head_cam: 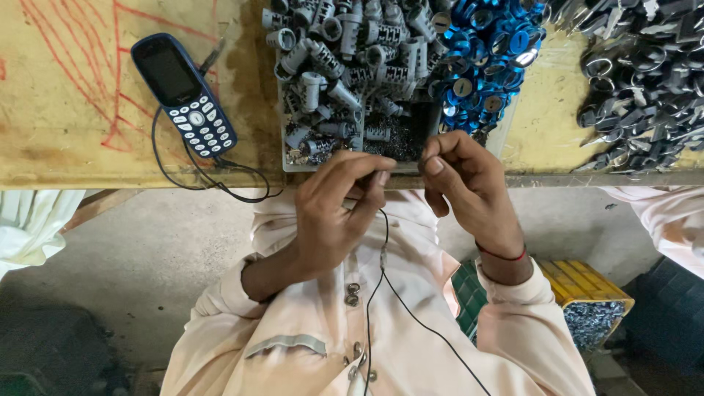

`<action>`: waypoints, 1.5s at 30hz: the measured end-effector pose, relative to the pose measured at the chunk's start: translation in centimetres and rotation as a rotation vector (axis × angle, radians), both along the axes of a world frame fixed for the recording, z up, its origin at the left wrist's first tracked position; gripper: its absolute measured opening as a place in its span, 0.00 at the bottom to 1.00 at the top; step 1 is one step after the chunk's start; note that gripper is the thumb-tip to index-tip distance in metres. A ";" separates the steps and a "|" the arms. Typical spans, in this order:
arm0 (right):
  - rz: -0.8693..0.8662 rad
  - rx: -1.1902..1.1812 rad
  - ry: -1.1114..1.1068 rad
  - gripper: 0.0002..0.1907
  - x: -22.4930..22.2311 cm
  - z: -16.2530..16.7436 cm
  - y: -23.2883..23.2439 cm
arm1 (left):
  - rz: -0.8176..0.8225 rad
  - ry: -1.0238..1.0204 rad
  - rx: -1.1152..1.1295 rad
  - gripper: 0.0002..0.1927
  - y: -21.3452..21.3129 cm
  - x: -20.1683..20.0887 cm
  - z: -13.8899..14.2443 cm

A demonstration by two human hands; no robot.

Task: The person sits at a workbench and assembles small plastic and metal components by hand. They pick a gray body piece and a blue cap from a compartment tray, press the pieces together, and place the finished assembly back into the tray, repeating this cycle throughout the episode.

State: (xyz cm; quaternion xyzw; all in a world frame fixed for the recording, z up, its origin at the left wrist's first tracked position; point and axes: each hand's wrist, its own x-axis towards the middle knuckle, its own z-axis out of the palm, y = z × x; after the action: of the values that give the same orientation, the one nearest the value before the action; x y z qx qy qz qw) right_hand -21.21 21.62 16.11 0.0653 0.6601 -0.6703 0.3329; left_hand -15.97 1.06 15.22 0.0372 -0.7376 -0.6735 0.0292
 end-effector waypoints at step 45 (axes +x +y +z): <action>0.296 0.386 0.276 0.06 -1.9 2.2 2.1 | -0.359 -0.207 0.305 0.06 -1.0 -2.2 -0.7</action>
State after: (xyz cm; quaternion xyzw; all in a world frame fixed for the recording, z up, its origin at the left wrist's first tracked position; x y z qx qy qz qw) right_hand -23.07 23.73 18.26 -0.0615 0.8170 -0.4788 0.3155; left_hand -18.22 0.08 14.48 -0.0218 -0.6212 -0.7641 -0.1724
